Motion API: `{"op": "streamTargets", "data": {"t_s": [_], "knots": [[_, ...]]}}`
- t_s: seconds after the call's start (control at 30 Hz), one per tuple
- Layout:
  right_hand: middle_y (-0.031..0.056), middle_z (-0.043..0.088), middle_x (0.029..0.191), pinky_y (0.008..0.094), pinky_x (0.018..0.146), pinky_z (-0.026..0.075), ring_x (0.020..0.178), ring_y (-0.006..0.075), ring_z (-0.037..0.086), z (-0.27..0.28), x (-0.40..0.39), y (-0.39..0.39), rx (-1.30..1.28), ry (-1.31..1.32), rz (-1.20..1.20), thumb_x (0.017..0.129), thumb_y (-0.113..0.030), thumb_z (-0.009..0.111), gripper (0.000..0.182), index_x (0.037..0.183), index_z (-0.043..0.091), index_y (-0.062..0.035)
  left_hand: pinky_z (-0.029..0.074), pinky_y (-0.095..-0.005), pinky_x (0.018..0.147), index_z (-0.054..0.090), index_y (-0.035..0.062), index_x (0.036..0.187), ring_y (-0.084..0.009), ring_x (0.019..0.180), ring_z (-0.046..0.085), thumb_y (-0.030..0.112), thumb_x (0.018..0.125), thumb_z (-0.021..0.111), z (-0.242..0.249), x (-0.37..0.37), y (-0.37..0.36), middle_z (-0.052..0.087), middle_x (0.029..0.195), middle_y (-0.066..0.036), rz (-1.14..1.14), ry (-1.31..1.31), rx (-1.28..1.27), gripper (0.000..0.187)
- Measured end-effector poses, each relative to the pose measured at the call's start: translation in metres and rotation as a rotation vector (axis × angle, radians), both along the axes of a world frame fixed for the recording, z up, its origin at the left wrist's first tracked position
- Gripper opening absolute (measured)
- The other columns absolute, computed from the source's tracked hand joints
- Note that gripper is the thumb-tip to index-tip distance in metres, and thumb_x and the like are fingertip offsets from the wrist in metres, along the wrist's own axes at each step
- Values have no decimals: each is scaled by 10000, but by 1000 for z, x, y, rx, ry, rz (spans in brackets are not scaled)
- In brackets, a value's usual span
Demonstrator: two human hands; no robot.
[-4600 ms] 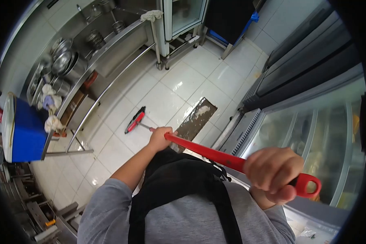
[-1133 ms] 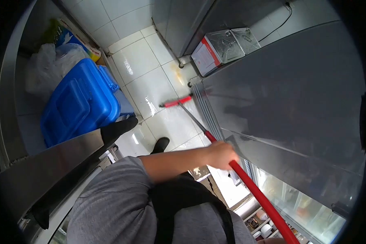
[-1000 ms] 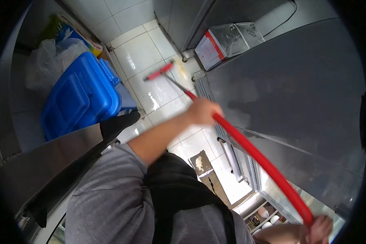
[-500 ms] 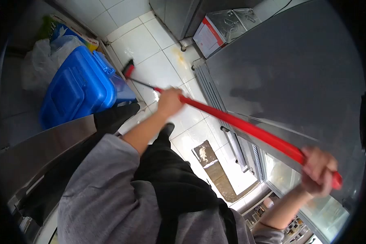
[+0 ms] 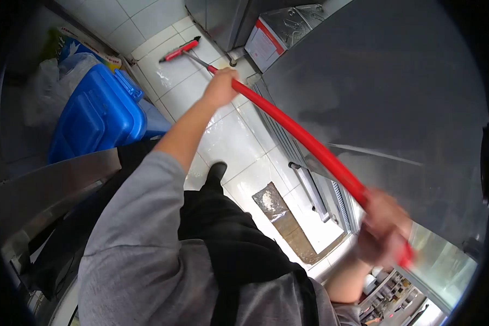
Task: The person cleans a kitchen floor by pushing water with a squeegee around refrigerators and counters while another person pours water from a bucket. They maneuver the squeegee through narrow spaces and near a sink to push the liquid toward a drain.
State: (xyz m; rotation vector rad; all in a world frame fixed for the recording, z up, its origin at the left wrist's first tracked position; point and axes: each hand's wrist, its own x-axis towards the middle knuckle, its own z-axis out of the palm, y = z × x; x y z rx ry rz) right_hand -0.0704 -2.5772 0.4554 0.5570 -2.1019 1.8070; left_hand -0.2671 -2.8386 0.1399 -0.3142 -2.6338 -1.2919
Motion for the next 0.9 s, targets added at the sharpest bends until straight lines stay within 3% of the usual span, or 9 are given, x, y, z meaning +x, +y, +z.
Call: {"op": "streamTargets", "data": {"t_s": [0.13, 0.23, 0.3, 0.33, 0.37, 0.53, 0.7, 0.77, 0.9], "knots": [[84, 528, 649, 467, 807, 454, 610, 246, 510, -11, 21, -11, -150, -127, -11, 877, -221, 554, 294, 656, 426, -75, 487, -428, 791, 656, 83, 776, -332, 894, 608, 151, 684, 698, -38, -2, 16, 634, 860, -155, -210, -205, -163, 122], [6, 333, 600, 455, 969, 346, 641, 167, 382, 81, 70, 50, -151, -181, -94, 924, -219, 451, 316, 629, 359, -148, 488, -406, 786, 682, 68, 858, -340, 873, 611, 184, 672, 693, 8, 68, 96, 641, 892, -158, -480, -206, -24, 220], [-20, 294, 588, 378, 837, 336, 629, 126, 340, 140, 124, 82, -84, -125, -383, 899, -249, 506, 325, 625, 354, -162, 489, -411, 757, 679, 66, 876, -319, 854, 630, 170, 658, 695, 34, 126, 146, 659, 861, -145, -678, -296, 143, 242], [-26, 325, 570, 366, 797, 359, 613, 116, 364, 168, 142, 97, -155, -167, -128, 893, -266, 524, 330, 620, 373, -159, 481, -424, 728, 658, 57, 796, -327, 785, 630, 225, 698, 695, 48, 152, 162, 645, 768, -135, -775, -391, 283, 198], [-64, 472, 549, 330, 639, 439, 530, 108, 474, 180, 141, 71, 30, -83, -155, 957, -508, 397, 504, 597, 511, -174, 476, -422, 722, 641, 62, 750, -328, 751, 623, 255, 721, 689, 62, 171, 174, 635, 730, -129, -853, -382, 250, 201], [-62, 462, 551, 290, 595, 426, 516, 100, 458, 205, 190, 66, 60, 47, 103, 973, -498, 348, 493, 629, 503, -180, 451, -402, 716, 516, 83, 584, -302, 658, 600, 301, 807, 666, 90, 217, 208, 603, 639, -100, -909, -164, 276, 346], [-12, 418, 568, 361, 578, 382, 555, 132, 437, 130, 200, 66, 61, -4, -216, 957, -563, 299, 549, 612, 438, -159, 449, -399, 671, 513, 68, 597, -293, 650, 609, 208, 760, 696, 33, 175, 238, 601, 635, -109, -840, -14, 375, 282], [-6, 434, 587, 369, 591, 387, 569, 135, 450, 136, 210, 69, 103, -63, -262, 954, -565, 309, 541, 625, 452, -159, 450, -406, 613, 535, 59, 627, -307, 643, 612, 187, 718, 705, 35, 189, 249, 604, 647, -123, -1068, -366, 180, 231], [-16, 451, 576, 361, 565, 400, 529, 139, 468, 189, 251, 80, 81, -23, -225, 951, -538, 358, 504, 642, 487, -161, 482, -429, 646, 640, 91, 767, -331, 719, 635, 275, 737, 674, 62, 256, 286, 642, 712, -132, -1381, -438, 164, 190]]}}
